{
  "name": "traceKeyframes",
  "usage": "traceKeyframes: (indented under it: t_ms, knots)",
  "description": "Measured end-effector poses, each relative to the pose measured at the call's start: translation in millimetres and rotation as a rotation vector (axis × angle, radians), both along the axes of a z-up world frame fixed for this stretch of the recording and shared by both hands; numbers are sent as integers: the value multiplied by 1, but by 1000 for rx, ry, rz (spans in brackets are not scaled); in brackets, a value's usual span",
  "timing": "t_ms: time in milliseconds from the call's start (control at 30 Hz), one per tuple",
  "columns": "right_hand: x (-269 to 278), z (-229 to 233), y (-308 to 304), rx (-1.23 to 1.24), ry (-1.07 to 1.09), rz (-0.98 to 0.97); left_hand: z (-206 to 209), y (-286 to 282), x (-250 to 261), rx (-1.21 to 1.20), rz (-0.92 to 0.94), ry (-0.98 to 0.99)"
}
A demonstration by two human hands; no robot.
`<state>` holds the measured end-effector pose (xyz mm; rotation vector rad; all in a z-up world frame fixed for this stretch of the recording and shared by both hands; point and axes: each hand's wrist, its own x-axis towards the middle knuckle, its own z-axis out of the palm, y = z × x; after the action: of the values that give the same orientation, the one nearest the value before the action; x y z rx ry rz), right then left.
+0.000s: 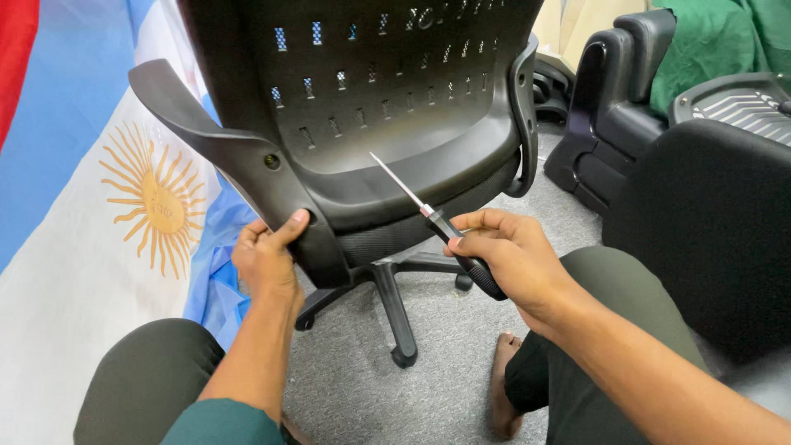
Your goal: The person assembles an office chair by inserting and tightening screws into the underside of the seat using a screwdriver. The person secures multiple fasteners on both sides of the chair base while sitting on the floor.
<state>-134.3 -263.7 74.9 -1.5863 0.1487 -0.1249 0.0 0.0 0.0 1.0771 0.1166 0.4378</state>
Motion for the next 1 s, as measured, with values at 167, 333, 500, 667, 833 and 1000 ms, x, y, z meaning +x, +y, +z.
traceKeyframes:
  t_ms: [167,333,500,667,833,1000]
  knots:
    - [-6,-2,0,-21,-233,36,0,-41,-29,170,-29,-26]
    - [-13,-6,-3,-54,-413,76,15,-90,-61,259,-193,-52]
    - [-16,-1,-3,-27,-490,72,23,-143,-72,596,-274,82]
    - [-16,9,2,-83,-537,36,16,-174,-52,943,-581,-342]
    - [-10,16,10,-147,-521,-40,5,-178,-38,821,-984,-399]
    - [-7,18,5,-116,-469,-90,-29,-116,-44,599,-881,448]
